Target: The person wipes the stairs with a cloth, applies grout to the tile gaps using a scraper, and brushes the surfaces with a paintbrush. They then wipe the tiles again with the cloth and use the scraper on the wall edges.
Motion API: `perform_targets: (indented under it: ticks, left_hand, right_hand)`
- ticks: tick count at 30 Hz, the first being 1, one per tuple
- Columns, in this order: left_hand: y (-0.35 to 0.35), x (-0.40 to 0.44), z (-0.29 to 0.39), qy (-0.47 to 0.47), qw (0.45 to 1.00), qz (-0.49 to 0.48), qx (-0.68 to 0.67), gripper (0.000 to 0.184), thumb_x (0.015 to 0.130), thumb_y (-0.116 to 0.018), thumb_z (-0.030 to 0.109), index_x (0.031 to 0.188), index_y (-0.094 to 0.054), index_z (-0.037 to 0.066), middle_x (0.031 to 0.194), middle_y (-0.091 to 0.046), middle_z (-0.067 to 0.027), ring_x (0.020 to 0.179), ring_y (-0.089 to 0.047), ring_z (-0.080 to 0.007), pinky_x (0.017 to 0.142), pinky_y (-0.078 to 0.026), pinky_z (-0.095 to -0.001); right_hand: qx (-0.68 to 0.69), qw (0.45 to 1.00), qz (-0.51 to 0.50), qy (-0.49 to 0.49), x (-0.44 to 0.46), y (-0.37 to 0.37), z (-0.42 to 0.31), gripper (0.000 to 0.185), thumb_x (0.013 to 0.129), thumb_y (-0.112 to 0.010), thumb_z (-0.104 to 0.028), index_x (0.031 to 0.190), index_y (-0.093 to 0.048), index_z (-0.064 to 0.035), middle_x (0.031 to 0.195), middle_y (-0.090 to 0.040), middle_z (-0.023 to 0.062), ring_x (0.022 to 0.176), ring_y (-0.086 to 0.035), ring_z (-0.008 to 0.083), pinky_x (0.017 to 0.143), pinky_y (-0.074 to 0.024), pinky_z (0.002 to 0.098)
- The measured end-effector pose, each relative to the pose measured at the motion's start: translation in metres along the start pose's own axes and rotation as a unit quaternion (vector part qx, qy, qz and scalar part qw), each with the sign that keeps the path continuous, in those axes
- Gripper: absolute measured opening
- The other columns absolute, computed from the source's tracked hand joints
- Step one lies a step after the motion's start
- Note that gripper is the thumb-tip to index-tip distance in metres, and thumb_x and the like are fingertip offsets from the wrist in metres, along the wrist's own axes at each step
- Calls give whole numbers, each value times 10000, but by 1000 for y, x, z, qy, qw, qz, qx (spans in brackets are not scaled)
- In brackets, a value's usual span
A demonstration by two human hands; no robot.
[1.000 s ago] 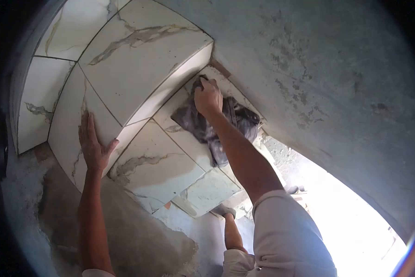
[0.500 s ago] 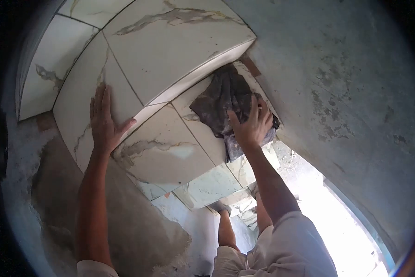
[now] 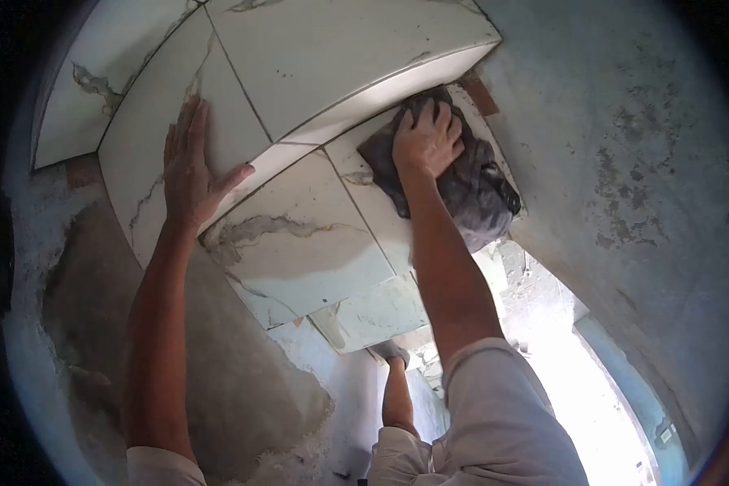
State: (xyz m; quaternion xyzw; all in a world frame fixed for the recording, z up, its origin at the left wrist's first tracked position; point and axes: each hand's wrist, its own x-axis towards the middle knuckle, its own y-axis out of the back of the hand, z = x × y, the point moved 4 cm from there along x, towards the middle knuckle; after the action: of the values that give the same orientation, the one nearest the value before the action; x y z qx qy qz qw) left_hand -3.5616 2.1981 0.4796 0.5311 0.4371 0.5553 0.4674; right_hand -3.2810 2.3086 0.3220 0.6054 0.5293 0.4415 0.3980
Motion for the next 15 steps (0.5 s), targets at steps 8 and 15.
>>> perform_targets:
  ticks: [8, 15]
  left_hand:
    - [-1, 0, -1, 10, 1000, 7, 1, 1103, 709, -705, 669, 1508, -246, 63, 1526, -328, -175, 1425, -310, -332, 1170, -220, -539]
    - [-2, 0, 0, -4, 1000, 21, -1, 1107, 703, -684, 705, 1511, -251, 85, 1523, -334, -169, 1411, -329, -342, 1163, -226, -545]
  right_hand:
    - [-20, 995, -94, -3, -71, -18, -78, 426, 887, -588, -276, 1274, -565, -101, 1370, -419, 33, 1200, -438, 244, 901, -437, 481]
    - [79, 940, -194, 268, -108, -21, -92, 347, 863, -581, -196, 1199, -603, -112, 1344, -454, 32, 1153, -475, 239, 840, -450, 455]
